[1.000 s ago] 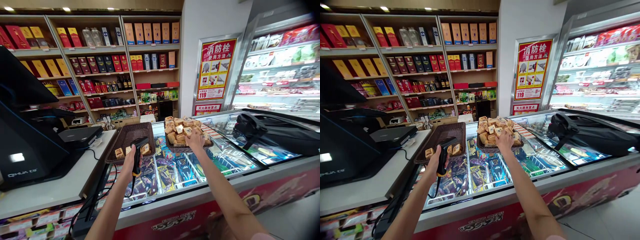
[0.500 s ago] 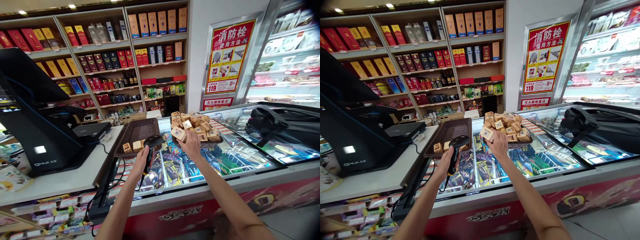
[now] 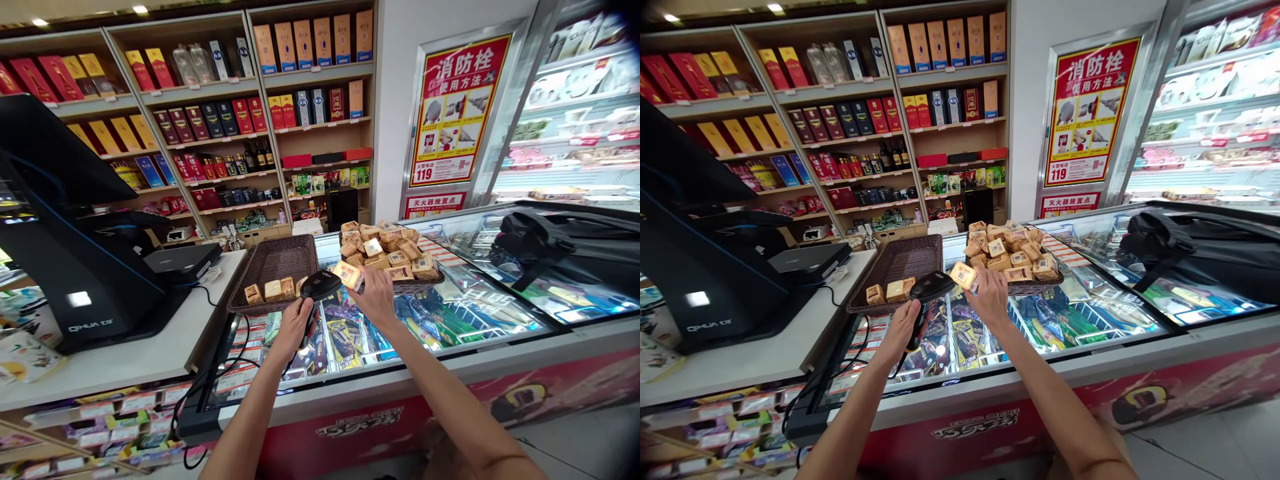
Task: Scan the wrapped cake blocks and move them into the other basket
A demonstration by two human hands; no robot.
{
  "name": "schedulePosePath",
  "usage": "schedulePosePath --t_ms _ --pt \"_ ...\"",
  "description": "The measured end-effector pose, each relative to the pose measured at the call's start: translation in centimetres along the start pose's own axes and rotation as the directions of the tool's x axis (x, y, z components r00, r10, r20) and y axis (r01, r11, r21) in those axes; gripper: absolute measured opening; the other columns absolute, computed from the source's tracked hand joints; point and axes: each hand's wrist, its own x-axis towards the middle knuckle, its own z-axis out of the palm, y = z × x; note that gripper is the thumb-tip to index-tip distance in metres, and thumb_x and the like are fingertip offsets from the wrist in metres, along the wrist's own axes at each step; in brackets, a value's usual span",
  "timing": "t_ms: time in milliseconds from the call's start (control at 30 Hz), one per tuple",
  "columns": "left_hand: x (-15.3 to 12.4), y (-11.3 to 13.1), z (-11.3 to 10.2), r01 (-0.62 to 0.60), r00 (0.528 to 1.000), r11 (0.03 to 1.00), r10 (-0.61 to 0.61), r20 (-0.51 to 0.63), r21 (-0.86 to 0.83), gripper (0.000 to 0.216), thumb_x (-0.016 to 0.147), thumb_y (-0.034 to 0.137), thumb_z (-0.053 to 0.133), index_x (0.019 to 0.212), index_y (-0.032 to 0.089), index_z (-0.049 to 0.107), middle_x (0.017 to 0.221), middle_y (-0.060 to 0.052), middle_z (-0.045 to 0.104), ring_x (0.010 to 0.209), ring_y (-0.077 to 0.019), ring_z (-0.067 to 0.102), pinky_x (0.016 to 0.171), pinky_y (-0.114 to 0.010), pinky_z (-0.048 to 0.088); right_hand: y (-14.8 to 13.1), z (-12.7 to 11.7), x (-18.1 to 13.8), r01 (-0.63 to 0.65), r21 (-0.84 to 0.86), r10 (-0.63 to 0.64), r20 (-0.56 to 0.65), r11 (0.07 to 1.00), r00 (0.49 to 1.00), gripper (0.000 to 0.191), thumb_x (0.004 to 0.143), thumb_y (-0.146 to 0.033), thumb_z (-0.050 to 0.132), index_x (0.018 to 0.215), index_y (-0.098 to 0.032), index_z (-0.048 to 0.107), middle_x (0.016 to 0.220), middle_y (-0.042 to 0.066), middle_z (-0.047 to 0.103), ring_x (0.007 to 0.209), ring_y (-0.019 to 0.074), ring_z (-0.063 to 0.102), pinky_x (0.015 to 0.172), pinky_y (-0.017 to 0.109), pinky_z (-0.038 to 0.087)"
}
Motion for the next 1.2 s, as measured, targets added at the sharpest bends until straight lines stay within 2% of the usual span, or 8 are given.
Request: schedulePosePath --t_ms 167,333,500,733,833,1000,1100,1200 --pt "-0.3 -0.3 -0.3 0.031 0.999 0.996 -0.034 -0.036 -0.083 0.058 0.077 0.078 0.057 0.073 0.020 0.052 0.052 0.005 0.050 0.039 -0.0091 0.042 0.040 -0.023 0.032 -0.5 0.5 0.0 -0.008 -0.011 0.008 -0.001 1.000 1.000 0.046 0.089 -0.042 0.062 0.125 -0.014 0.057 0.110 0.017 0.068 0.104 0.0325 0.058 0.098 0.045 0.038" --pt "-0.8 -1.4 -2.2 0.082 0.977 0.977 -0.118 -0.180 -0.197 0.060 0.076 0.079 0.058 0.075 0.019 0.053 0.059 0.003 0.054 0.041 -0.0080 0.044 0.040 -0.022 0.033 -2.7 2.1 1.0 0.018 0.004 -0.018 0.042 1.000 0.999 0.048 0.084 -0.046 0.067 0.121 -0.017 0.059 0.108 0.015 0.069 0.106 0.0324 0.056 0.098 0.046 0.038" --pt "-1.8 -1.4 -5.1 0.103 0.908 0.943 -0.220 -0.358 -0.318 0.067 0.071 0.084 0.057 0.083 0.018 0.057 0.063 0.002 0.056 0.042 -0.0080 0.045 0.039 -0.022 0.034 -5.9 5.9 4.5 0.071 -0.021 -0.064 0.222 0.997 0.973 0.041 0.079 -0.042 0.074 0.107 -0.013 0.063 0.100 0.018 0.069 0.106 0.0357 0.056 0.099 0.050 0.038" --pt "-2.9 -0.3 -7.5 0.073 0.887 0.944 -0.209 -0.413 -0.321 0.066 0.073 0.083 0.057 0.082 0.017 0.059 0.062 0.002 0.057 0.044 -0.0081 0.045 0.040 -0.020 0.035 -7.8 10.8 7.5 0.049 0.006 -0.049 0.267 0.999 0.962 0.035 0.086 -0.044 0.068 0.109 -0.019 0.063 0.089 0.014 0.072 0.108 0.0366 0.059 0.102 0.058 0.038" --pt "-2.8 -0.2 -7.6 0.094 0.891 0.947 -0.217 -0.398 -0.307 0.066 0.076 0.083 0.054 0.078 0.017 0.059 0.053 0.003 0.053 0.043 -0.0088 0.044 0.041 -0.020 0.034 -6.5 9.3 7.1 0.047 -0.037 -0.036 0.244 0.998 0.969 0.034 0.090 -0.039 0.061 0.115 -0.016 0.062 0.101 0.017 0.072 0.113 0.0339 0.057 0.107 0.054 0.035" --pt "-2.2 0.1 -6.6 0.137 0.895 0.945 -0.247 -0.372 -0.298 0.068 0.074 0.085 0.052 0.077 0.017 0.059 0.050 0.003 0.052 0.040 -0.0097 0.043 0.038 -0.020 0.033 -1.0 2.4 6.2 -0.133 -0.293 0.168 0.098 0.947 0.981 0.038 0.092 -0.036 0.057 0.120 -0.011 0.061 0.120 0.021 0.065 0.118 0.0344 0.051 0.109 0.052 0.029" --pt "-1.4 0.0 -5.5 0.143 0.905 0.945 -0.246 -0.348 -0.295 0.069 0.071 0.086 0.054 0.076 0.017 0.058 0.051 0.003 0.053 0.038 -0.0099 0.043 0.036 -0.021 0.032 2.4 -1.1 5.1 -0.338 -0.452 0.379 0.001 0.825 0.925 0.050 0.087 -0.039 0.063 0.124 -0.006 0.057 0.127 0.027 0.058 0.118 0.0399 0.050 0.102 0.052 0.033" --pt "-0.4 -0.5 -4.2 0.087 0.919 0.948 -0.195 -0.343 -0.305 0.067 0.070 0.084 0.058 0.077 0.018 0.058 0.054 0.003 0.055 0.040 -0.0106 0.047 0.038 -0.022 0.035 4.7 -2.6 3.9 -0.471 -0.493 0.561 0.043 0.731 0.826 0.062 0.080 -0.044 0.070 0.124 -0.003 0.054 0.125 0.029 0.057 0.114 0.0418 0.054 0.094 0.050 0.038"
